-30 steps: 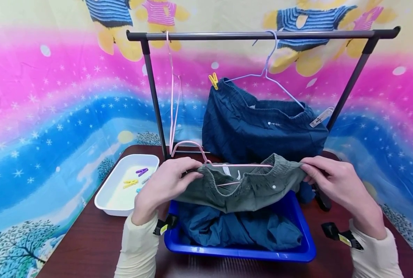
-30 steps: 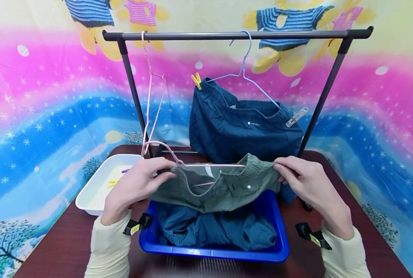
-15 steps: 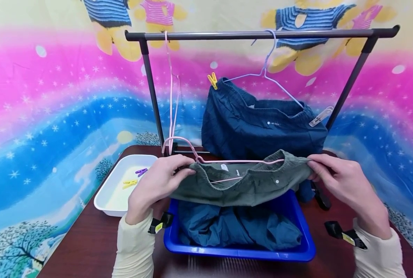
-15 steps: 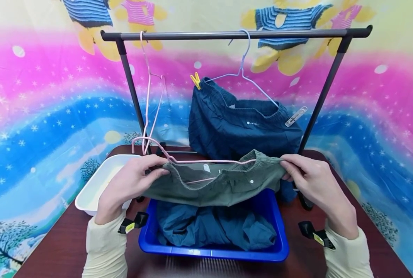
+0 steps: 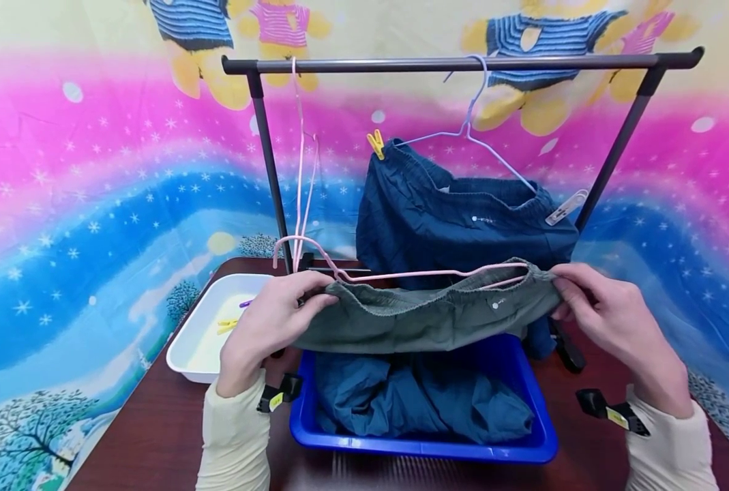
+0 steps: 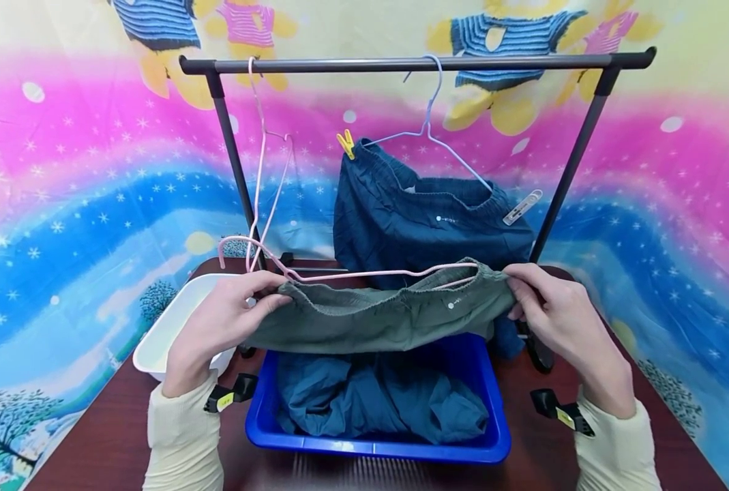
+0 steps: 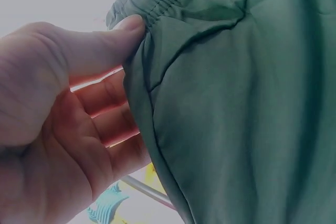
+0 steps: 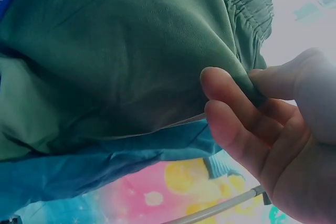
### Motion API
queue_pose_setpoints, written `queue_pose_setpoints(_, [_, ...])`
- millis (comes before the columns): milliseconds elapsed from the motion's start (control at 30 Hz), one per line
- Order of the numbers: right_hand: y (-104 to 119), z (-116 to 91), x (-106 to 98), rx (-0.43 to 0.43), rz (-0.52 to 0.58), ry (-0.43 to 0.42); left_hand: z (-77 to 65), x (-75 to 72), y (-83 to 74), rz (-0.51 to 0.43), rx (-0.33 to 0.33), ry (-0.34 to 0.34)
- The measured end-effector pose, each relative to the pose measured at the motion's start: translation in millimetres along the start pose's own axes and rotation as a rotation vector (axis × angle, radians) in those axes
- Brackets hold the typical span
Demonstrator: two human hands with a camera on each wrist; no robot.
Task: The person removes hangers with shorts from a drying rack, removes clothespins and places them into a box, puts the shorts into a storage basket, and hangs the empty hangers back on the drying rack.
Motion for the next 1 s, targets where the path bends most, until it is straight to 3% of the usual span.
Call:
queue_pose_setpoints(167, [-11, 0, 4, 0.049, -0.029, 0.051, -0.6, -2.3, -0.3, -0.016, -0.013, -0.007])
queue_pose_setpoints(367, [-22, -5, 20, 0.128, -0.041, 0.254, 0.4, -0.3, -3.1, -0.012, -0.003, -0.013])
queue_pose_setpoints(467, [-22, -6, 26, 0.132, -0.038, 0.314, 1.6, 1.6, -4.8, -0.014, 0.01, -0.02])
queue_pose_setpoints(833, [-8, -4, 32, 0.114, -0.013, 0.325, 5.2, 11.9, -7.2, -0.013, 0.006, -0.001])
queue_pose_setpoints(1000, [0, -3, 23, 0.069, -0.011, 0.242, 8.4, 18.9, -9.7, -0.011, 0.014, 0.019])
Point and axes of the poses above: each hand's wrist, its own z-axis towards the middle knuckle, its own x-axis out of the palm, y = z × x, the point moved 9 cm from there along z, towards the middle knuckle, and after that the axes turned 3 degrees about x, right-handed, at the moved point
